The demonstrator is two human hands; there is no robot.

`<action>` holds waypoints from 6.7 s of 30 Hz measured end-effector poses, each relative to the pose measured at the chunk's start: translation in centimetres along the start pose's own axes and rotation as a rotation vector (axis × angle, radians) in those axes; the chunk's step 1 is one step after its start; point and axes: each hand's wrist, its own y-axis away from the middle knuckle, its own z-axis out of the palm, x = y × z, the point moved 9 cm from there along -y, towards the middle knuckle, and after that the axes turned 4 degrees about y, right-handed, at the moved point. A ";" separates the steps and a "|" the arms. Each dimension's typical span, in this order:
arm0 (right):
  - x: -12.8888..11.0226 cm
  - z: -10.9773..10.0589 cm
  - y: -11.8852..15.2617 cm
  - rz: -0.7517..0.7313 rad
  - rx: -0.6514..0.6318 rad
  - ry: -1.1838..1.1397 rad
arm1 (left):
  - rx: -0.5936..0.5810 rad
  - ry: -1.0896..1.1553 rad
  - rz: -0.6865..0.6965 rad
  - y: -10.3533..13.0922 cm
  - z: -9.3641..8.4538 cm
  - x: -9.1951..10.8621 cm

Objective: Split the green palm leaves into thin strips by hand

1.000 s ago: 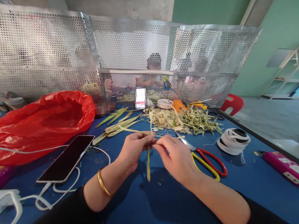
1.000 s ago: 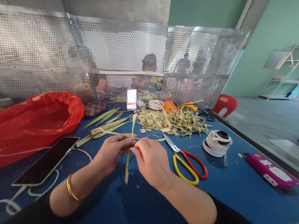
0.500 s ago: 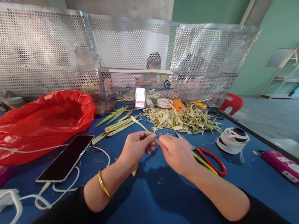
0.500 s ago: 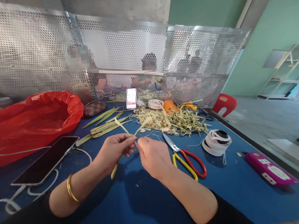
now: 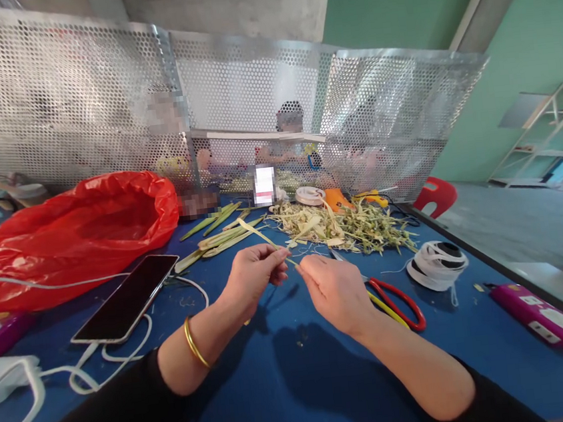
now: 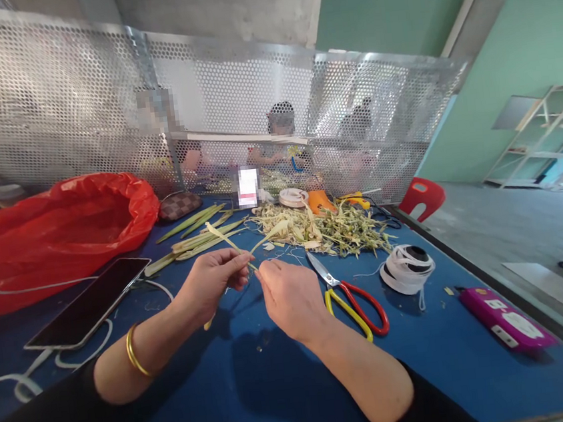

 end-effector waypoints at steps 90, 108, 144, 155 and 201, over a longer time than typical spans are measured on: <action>3.1 1.1 -1.1 0.162 -0.203 -0.439 | -0.096 0.039 -0.130 1.1 1.6 -1.2; 5.8 4.5 0.8 0.685 -0.072 -1.155 | -0.169 -0.086 -0.201 1.9 2.8 -2.7; 0.4 1.3 0.2 0.144 -0.075 -0.367 | 0.044 0.364 -0.110 1.1 1.2 -1.9; 0.0 -0.4 0.5 0.090 0.124 -0.263 | -0.018 0.213 -0.166 1.2 0.9 -1.2; 0.6 2.0 1.0 0.162 -0.021 -0.278 | -0.065 0.041 -0.220 0.6 -0.1 -1.4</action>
